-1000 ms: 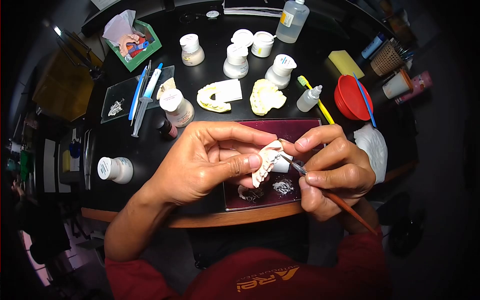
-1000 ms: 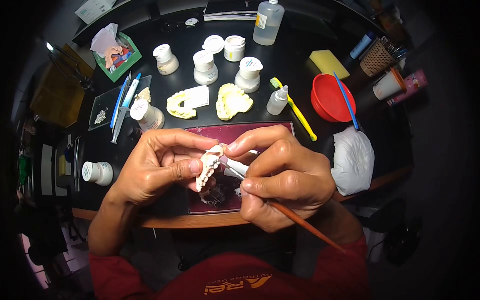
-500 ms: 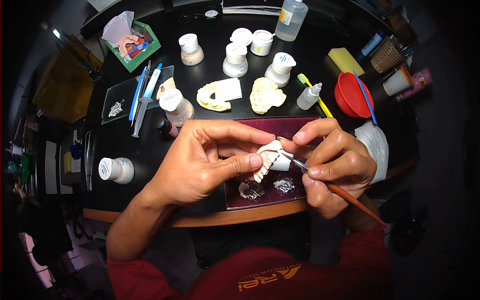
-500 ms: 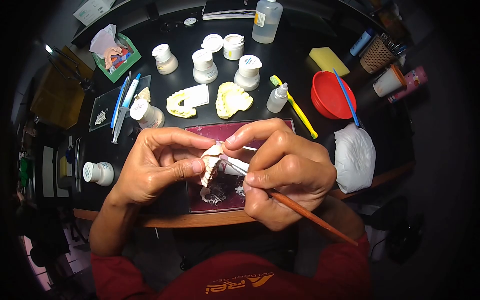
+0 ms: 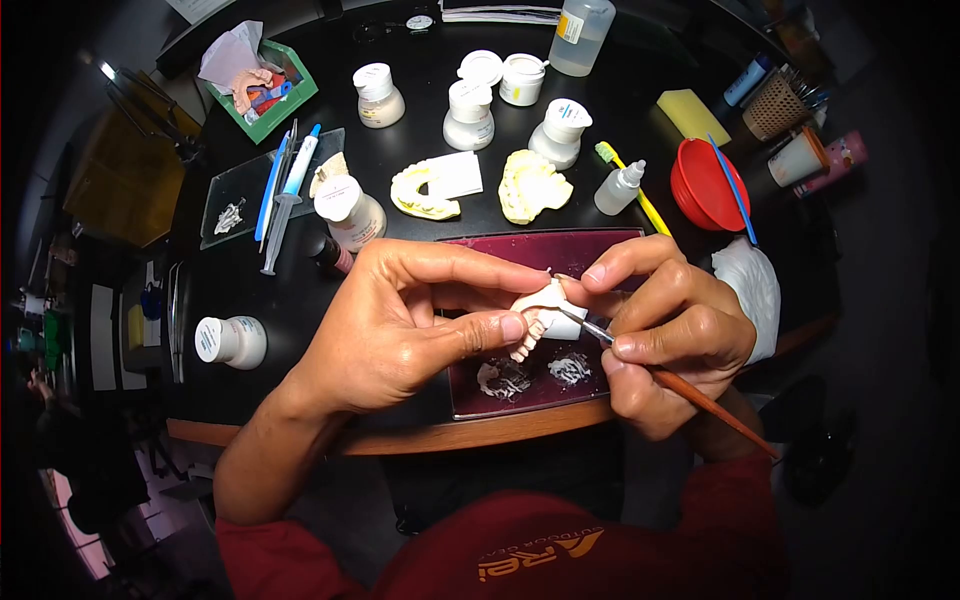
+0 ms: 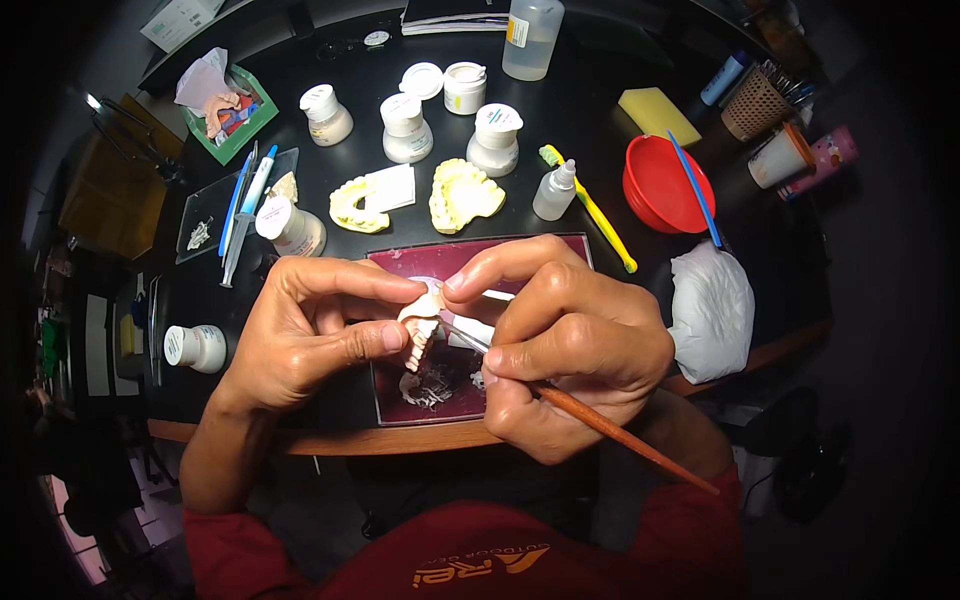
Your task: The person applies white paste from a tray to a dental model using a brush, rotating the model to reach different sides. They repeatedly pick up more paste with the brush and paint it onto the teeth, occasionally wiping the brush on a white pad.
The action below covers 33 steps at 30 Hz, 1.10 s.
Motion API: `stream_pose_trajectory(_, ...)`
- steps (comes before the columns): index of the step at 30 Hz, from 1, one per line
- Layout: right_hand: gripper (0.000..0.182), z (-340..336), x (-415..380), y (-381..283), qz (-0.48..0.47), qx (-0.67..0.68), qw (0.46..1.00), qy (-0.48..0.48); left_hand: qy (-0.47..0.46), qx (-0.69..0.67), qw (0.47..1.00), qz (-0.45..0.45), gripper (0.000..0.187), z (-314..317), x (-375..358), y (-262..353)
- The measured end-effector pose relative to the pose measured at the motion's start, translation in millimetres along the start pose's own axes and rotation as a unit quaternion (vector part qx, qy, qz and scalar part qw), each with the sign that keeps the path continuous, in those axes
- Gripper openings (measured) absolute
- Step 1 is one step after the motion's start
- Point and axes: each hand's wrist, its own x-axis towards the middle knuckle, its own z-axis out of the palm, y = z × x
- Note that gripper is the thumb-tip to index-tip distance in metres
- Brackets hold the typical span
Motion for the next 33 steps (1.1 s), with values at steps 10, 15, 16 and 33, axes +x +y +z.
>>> stream_pose_trajectory(10, 0.023, -1.1, -2.3, 0.4, 0.002, -0.001, 1.0, -0.004, 0.002, 0.008, 1.0, 0.002, 0.029, -1.4, -0.7, -1.3)
stream_pose_trajectory(15, 0.024, -1.8, -0.6, 0.4, -0.006, 0.001, 1.0, -0.003, -0.001, 0.004, 1.0, 0.003, 0.029, -0.4, -0.5, -0.1)
stream_pose_trajectory(16, 0.024, -1.7, -0.4, 0.8, -0.009, 0.001, 1.0, -0.002, -0.002, 0.007, 1.0, 0.002, 0.029, -0.2, -0.4, 1.2)
stream_pose_trajectory(33, 0.024, 1.3, -1.4, 0.5, -0.006, -0.003, 1.0, 0.021, -0.021, -0.094, 0.993, -0.071, 0.03, -1.3, 0.5, 0.1)
